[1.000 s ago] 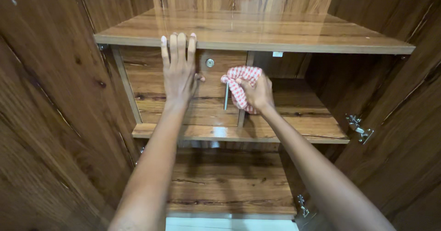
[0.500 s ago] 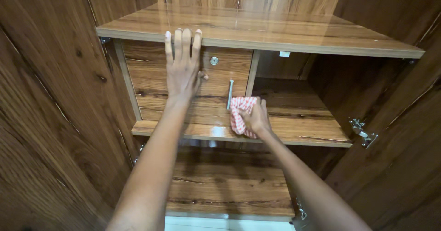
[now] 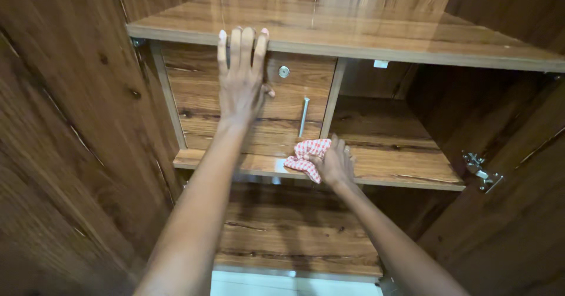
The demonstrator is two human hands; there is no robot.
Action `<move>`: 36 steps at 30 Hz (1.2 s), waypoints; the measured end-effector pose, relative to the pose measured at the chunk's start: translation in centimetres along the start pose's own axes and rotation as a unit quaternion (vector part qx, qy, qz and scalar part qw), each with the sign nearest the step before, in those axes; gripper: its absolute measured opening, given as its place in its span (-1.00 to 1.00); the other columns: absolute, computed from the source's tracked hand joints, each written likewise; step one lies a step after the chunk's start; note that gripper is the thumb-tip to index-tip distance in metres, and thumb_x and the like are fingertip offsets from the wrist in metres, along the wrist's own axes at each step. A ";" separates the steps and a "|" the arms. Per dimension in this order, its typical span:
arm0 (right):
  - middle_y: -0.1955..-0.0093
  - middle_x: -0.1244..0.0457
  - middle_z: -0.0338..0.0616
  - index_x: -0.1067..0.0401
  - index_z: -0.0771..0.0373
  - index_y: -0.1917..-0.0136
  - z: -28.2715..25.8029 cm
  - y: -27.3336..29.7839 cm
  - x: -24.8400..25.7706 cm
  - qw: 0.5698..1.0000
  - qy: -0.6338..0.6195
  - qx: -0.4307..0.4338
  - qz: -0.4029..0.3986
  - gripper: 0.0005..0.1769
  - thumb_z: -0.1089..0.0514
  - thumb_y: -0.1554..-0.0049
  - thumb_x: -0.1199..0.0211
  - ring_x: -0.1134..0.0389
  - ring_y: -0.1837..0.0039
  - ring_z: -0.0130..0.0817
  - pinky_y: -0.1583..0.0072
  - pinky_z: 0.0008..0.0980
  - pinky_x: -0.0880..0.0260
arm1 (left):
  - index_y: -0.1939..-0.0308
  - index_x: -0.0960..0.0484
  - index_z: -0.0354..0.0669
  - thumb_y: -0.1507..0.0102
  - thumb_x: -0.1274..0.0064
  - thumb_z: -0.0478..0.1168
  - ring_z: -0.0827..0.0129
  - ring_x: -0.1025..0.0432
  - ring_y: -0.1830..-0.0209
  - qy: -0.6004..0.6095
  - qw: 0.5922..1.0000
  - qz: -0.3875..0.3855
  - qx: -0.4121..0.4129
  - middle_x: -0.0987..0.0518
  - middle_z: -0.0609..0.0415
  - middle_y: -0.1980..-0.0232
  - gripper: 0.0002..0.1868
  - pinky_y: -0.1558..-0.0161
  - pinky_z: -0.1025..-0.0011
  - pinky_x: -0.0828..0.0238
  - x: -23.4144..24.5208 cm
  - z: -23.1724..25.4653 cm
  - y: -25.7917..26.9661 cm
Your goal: The person wipes the interior surfaces of a wooden wardrobe using a red and white checkered cloth. They clean the shelves, the small cabinet door, and the side panels, then open the main wardrobe doors to wipe the inside of the doors.
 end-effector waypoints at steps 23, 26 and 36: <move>-0.39 -0.18 0.31 -0.56 0.46 -0.12 5.2 -3.8 -8.2 0.994 -0.027 0.008 -0.106 0.02 -0.60 -0.13 0.00 -0.02 -0.60 0.06 -0.59 0.08 0.19 | -0.09 -0.46 -0.19 0.00 -0.37 0.02 0.00 -0.31 -0.18 0.299 0.840 -0.145 0.429 -0.54 -0.12 -0.04 -0.31 -0.27 -0.05 -0.01 -7.9 9.9 17.5; -0.09 -0.38 0.39 -0.03 0.70 -0.39 6.4 -2.7 -9.1 0.973 -0.078 -0.068 -0.207 0.21 -0.59 -0.15 -0.01 -0.39 -0.34 0.22 -0.40 0.12 -0.31 | 0.21 -0.68 -0.05 -0.04 -0.41 0.09 0.05 -0.36 -0.18 0.244 0.809 -0.246 0.475 -0.58 -0.06 0.05 -0.58 -0.30 0.05 -0.04 -11.0 9.6 18.1; -0.76 0.47 -0.11 0.29 -0.18 -0.72 6.8 -0.8 -2.9 0.948 0.045 0.070 -0.306 0.38 -0.73 0.19 -0.01 0.49 -0.75 -0.14 -0.63 0.07 0.48 | 0.37 -0.60 -0.18 -0.15 -0.30 -0.01 0.00 -0.43 0.03 0.274 0.866 -0.189 0.373 -0.59 -0.09 0.21 -0.68 -0.13 0.05 -0.21 -12.2 9.3 20.0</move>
Point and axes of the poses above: each hand's wrist, its own y-axis away from the middle knuckle, its own x-axis out of the back of the hand, z = x × y, the point moved 8 cm from there along -y, towards the middle knuckle
